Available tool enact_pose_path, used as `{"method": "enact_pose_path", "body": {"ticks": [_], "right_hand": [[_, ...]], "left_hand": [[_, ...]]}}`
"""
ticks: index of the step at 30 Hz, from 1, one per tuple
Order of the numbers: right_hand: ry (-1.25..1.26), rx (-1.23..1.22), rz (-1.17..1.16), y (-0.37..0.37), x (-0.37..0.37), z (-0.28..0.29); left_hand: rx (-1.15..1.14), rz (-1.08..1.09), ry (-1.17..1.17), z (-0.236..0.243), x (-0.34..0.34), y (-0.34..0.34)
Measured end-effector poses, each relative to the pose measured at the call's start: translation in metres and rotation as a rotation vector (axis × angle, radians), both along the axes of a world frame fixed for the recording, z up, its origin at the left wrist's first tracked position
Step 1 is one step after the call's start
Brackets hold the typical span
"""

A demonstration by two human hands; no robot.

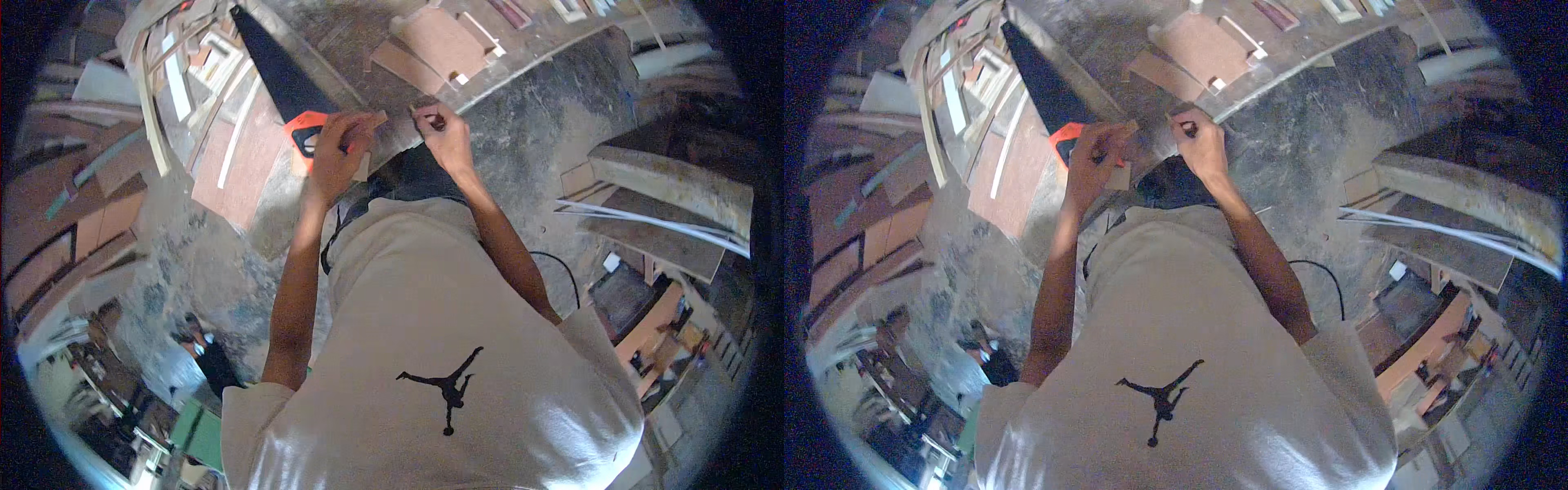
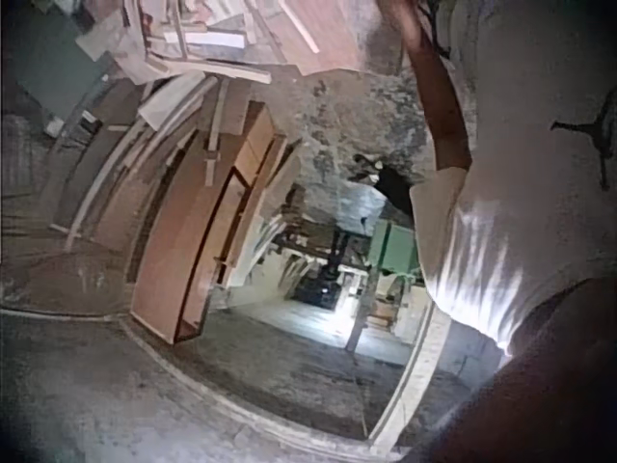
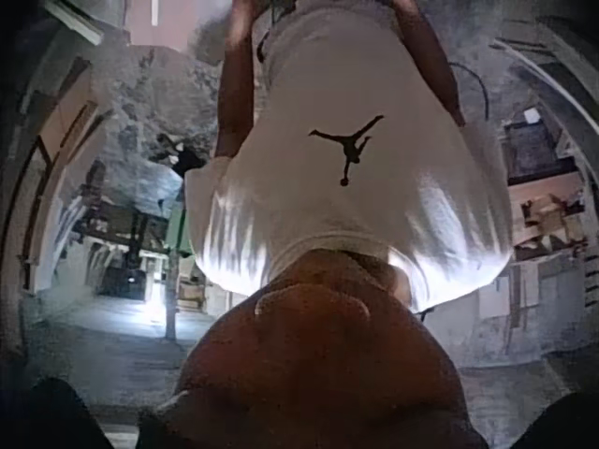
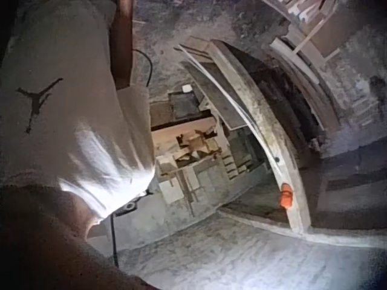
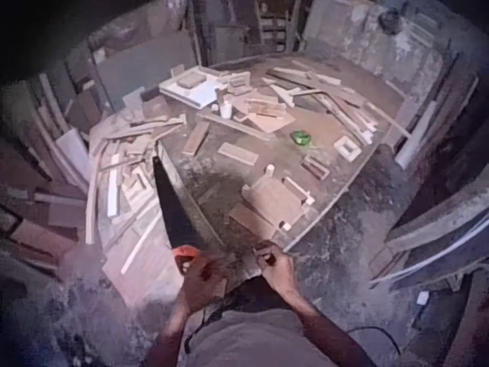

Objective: The recorder uses a pencil and hand saw to mark and cut wood pieces on a workshop bench.

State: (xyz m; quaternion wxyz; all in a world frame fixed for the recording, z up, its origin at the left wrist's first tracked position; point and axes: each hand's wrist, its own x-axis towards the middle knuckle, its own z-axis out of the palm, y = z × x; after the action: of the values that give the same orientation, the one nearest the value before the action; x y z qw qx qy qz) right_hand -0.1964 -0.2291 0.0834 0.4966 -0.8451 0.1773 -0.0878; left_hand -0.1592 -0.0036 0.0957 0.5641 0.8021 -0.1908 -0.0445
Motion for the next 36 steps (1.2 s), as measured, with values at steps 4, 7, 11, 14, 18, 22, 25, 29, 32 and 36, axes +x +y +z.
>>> {"method": "enact_pose_path", "body": {"ticks": [4,7,11,14,18,22,25,29,32,36], "right_hand": [[0.14,0.046,-0.058,-0.012,-0.013,-0.006],[0.005,0.078,-0.082,-0.026,-0.019,-0.016],[-0.022,0.038,-0.15,-0.022,-0.022,0.003],[0.009,0.123,-0.255,-0.007,-0.029,-0.001],[-0.022,0.053,-0.422,0.018,-0.035,-0.017],[-0.083,0.015,-0.624,0.045,-0.028,-0.028],[-0.079,-0.012,-0.694,0.058,-0.023,-0.028],[-0.096,-0.1,-0.715,0.062,-0.023,-0.032],[-0.112,-0.121,-0.727,0.064,-0.019,-0.031],[-0.129,-0.201,-0.711,0.064,-0.019,-0.031]], "left_hand": [[0.189,-0.115,-0.269,-0.013,0.033,-0.029],[0.52,-0.291,-0.401,-0.027,0.055,-0.047],[0.434,-0.415,-0.545,-0.058,0.074,-0.062],[0.416,-0.54,-0.582,-0.066,0.08,-0.072],[0.294,-0.63,-0.502,-0.06,0.079,-0.084],[0.156,-0.703,-0.501,-0.063,0.081,-0.089],[0.166,-0.663,-0.466,-0.07,0.081,-0.09],[0.108,-0.66,-0.505,-0.067,0.081,-0.095],[0.087,-0.663,-0.506,-0.066,0.083,-0.095],[0.085,-0.673,-0.415,-0.068,0.086,-0.094]]}}
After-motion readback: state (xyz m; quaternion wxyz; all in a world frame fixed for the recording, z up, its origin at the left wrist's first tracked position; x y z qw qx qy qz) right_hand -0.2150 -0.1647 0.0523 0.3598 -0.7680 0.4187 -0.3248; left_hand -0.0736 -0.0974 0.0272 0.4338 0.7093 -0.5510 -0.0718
